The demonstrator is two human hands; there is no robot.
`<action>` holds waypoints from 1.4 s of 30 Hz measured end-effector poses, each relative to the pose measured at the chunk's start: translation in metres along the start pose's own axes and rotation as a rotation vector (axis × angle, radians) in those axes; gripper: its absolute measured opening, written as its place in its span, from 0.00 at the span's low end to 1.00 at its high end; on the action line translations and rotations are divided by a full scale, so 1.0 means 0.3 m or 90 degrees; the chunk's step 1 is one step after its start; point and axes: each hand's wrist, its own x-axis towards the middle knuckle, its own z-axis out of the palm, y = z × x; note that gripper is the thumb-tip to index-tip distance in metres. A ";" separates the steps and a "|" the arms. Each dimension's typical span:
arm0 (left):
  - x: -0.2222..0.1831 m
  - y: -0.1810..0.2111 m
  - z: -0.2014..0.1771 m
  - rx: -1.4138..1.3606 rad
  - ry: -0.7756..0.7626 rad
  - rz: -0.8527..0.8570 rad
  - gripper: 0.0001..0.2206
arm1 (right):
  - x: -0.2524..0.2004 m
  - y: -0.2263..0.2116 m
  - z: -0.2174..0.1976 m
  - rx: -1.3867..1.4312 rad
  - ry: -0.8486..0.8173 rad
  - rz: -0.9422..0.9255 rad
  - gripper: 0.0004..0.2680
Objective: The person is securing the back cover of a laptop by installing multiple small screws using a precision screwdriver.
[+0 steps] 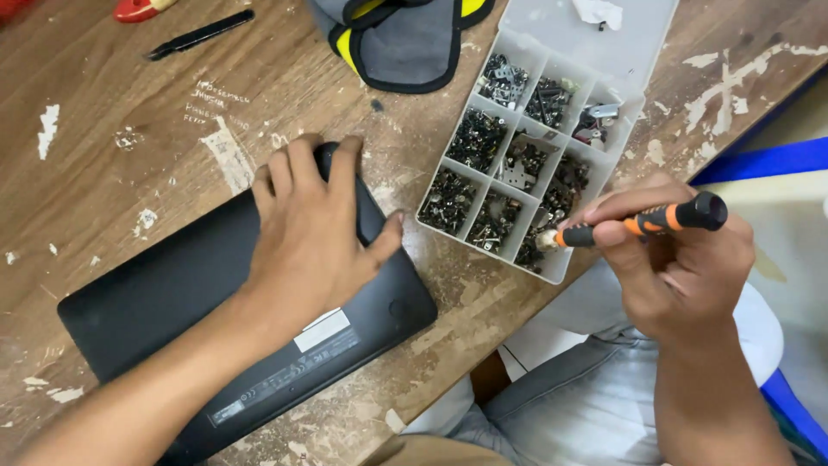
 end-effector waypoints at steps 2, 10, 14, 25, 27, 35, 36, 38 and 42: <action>-0.013 0.028 0.001 -0.045 0.007 0.018 0.42 | -0.009 0.008 0.004 0.005 0.002 -0.010 0.06; -0.187 0.157 -0.019 -0.253 -0.077 0.138 0.57 | -0.028 0.006 0.001 0.049 0.010 0.032 0.08; -0.306 0.177 -0.017 -0.151 -0.024 0.144 0.49 | -0.027 0.015 -0.005 0.028 0.022 0.033 0.10; -0.546 0.109 0.003 0.098 -0.020 0.142 0.52 | -0.034 0.050 -0.012 -0.015 0.078 0.156 0.14; -0.557 0.071 -0.024 0.059 -0.039 0.265 0.48 | -0.029 0.043 0.001 0.016 0.062 0.169 0.13; -0.581 -0.040 -0.118 -0.154 -0.090 0.238 0.42 | -0.056 0.086 -0.004 -0.035 0.038 0.098 0.13; -0.593 -0.036 -0.131 -0.090 0.022 0.114 0.42 | -0.063 0.100 -0.006 -0.022 0.046 0.069 0.13; -0.650 -0.067 -0.162 -0.042 0.041 -0.140 0.43 | -0.070 0.116 -0.019 -0.027 0.021 0.059 0.11; -0.725 -0.094 -0.156 -0.068 -0.019 -0.584 0.47 | -0.084 0.146 -0.029 -0.019 -0.009 0.075 0.08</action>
